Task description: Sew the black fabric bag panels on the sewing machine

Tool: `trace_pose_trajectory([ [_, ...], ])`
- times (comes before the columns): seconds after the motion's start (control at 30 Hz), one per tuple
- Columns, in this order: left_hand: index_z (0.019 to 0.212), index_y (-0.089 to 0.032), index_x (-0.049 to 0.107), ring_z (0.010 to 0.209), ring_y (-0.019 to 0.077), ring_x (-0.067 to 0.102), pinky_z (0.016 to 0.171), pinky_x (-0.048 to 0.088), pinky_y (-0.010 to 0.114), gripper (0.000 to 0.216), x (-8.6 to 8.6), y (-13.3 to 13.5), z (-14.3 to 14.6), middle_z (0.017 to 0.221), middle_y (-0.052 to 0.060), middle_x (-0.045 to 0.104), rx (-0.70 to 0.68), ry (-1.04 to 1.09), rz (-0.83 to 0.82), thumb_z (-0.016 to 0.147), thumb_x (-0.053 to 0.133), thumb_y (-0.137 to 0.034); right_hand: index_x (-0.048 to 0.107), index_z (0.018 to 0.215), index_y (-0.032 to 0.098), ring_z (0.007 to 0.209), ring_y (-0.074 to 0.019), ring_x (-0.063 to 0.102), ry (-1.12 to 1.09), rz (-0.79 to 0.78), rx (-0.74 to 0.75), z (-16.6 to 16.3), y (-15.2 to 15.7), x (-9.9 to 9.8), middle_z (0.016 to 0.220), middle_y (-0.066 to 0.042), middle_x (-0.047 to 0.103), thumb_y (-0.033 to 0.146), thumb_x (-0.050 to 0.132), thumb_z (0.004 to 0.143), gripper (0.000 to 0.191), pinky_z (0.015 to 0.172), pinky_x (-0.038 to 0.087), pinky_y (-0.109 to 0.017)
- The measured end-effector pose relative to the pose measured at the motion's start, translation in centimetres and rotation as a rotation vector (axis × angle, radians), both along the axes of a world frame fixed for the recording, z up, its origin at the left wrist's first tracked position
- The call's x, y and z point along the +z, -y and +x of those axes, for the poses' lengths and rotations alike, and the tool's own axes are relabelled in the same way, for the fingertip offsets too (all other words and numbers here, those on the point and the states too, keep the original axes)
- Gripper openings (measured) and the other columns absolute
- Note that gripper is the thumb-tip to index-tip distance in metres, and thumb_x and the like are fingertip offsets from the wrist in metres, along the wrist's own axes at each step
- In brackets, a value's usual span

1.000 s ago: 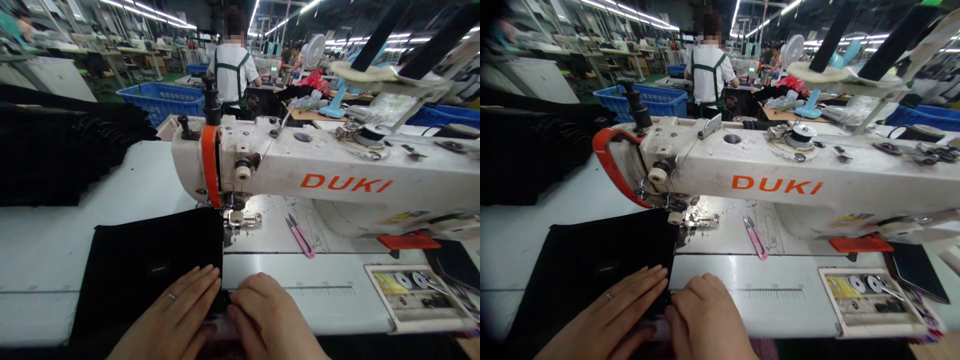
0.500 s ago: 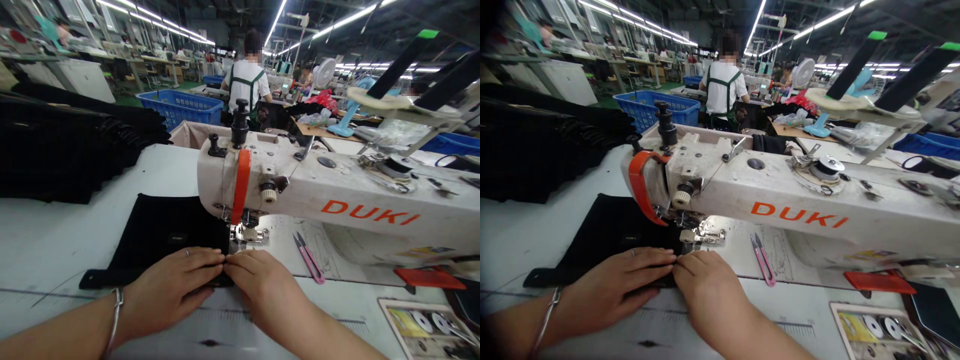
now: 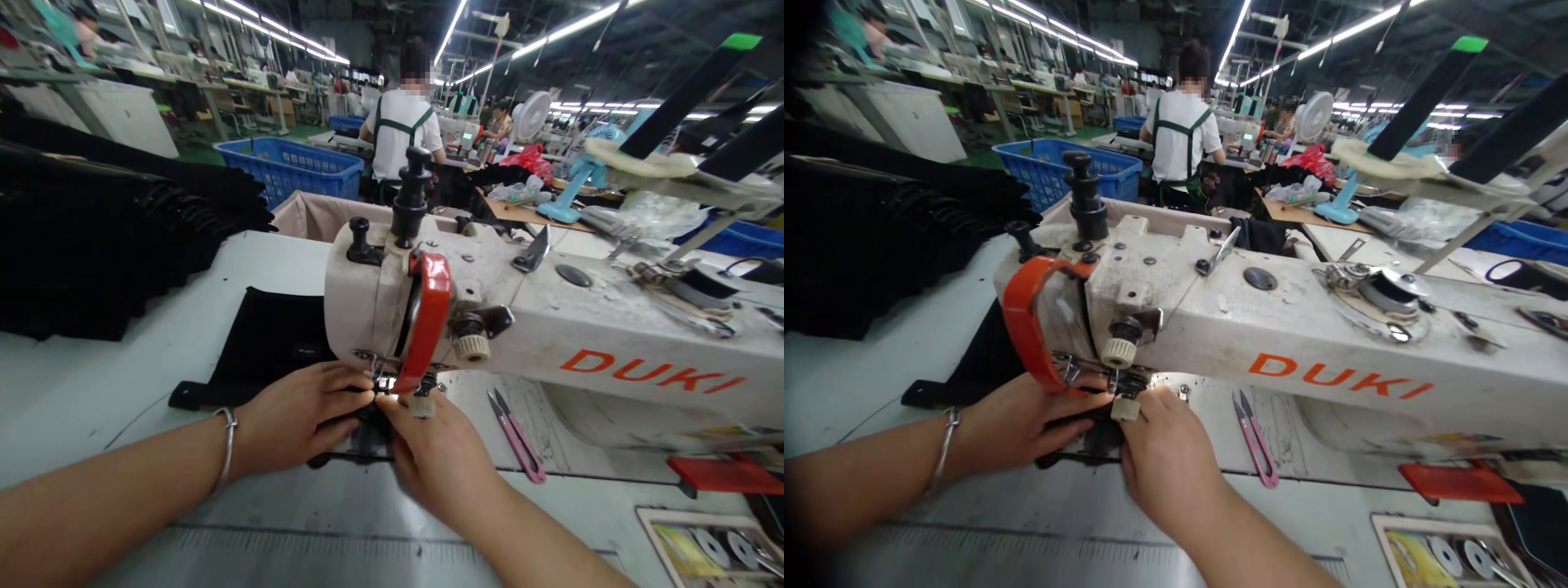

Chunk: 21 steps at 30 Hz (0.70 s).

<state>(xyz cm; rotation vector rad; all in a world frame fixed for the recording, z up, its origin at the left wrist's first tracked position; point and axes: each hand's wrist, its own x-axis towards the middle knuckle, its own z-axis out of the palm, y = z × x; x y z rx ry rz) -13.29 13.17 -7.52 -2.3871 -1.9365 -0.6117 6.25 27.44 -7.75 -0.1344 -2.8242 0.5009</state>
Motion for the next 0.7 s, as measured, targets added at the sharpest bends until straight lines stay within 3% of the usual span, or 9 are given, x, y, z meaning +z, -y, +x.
trace_pose_trajectory([
  [0.2,0.128,-0.021,0.064,0.125,0.0263,0.057,0.112,0.047,0.047,0.030,-0.2,0.0,0.2,0.133,0.009,0.063,0.073,-0.048,-0.020,0.100,0.054,-0.022,0.066,0.103,0.017,0.096,-0.0285,0.057,-0.087,-0.058,-0.013,0.0,0.0,-0.1,0.110,-0.013,0.066,0.006,0.050,0.088,0.024,0.083,0.054,-0.043],
  [0.3,0.122,-0.021,0.067,0.120,0.0233,0.060,0.110,0.049,0.043,0.026,-0.3,0.4,0.1,0.124,0.007,0.069,0.096,-0.060,0.010,0.103,0.051,-0.022,0.065,0.098,0.015,0.094,-0.0279,0.056,-0.177,-0.071,-0.096,0.2,-0.3,0.5,0.102,-0.012,0.065,0.008,0.049,0.091,0.019,0.082,0.051,-0.042],
  [0.43,0.114,-0.022,0.071,0.109,0.0187,0.067,0.104,0.053,0.038,0.025,-0.4,0.5,-1.3,0.114,0.003,0.074,0.068,-0.032,0.062,0.104,0.049,-0.024,0.064,0.090,0.016,0.089,-0.0280,0.055,-0.129,0.020,-0.200,0.2,-0.9,0.8,0.091,-0.010,0.065,0.015,0.053,0.095,0.012,0.078,0.048,-0.041],
  [0.57,0.103,-0.022,0.074,0.100,0.0165,0.070,0.096,0.057,0.033,0.025,-0.1,0.1,-1.3,0.104,0.001,0.077,0.061,0.027,0.118,0.104,0.049,-0.025,0.061,0.071,0.019,0.076,-0.0259,0.056,-0.076,0.123,-0.237,0.0,-1.0,0.3,0.069,-0.006,0.061,0.025,0.061,0.095,0.025,0.072,0.046,-0.039],
  [0.7,0.100,-0.017,0.072,0.096,0.0156,0.070,0.095,0.057,0.031,0.029,0.0,-0.2,0.9,0.101,0.002,0.076,0.023,-0.030,0.166,0.104,0.043,-0.016,0.068,0.089,0.017,0.086,-0.0253,0.060,-0.215,0.016,-0.088,-0.2,-0.4,-0.4,0.088,-0.007,0.069,0.020,0.064,0.094,0.007,0.076,0.049,-0.036],
])
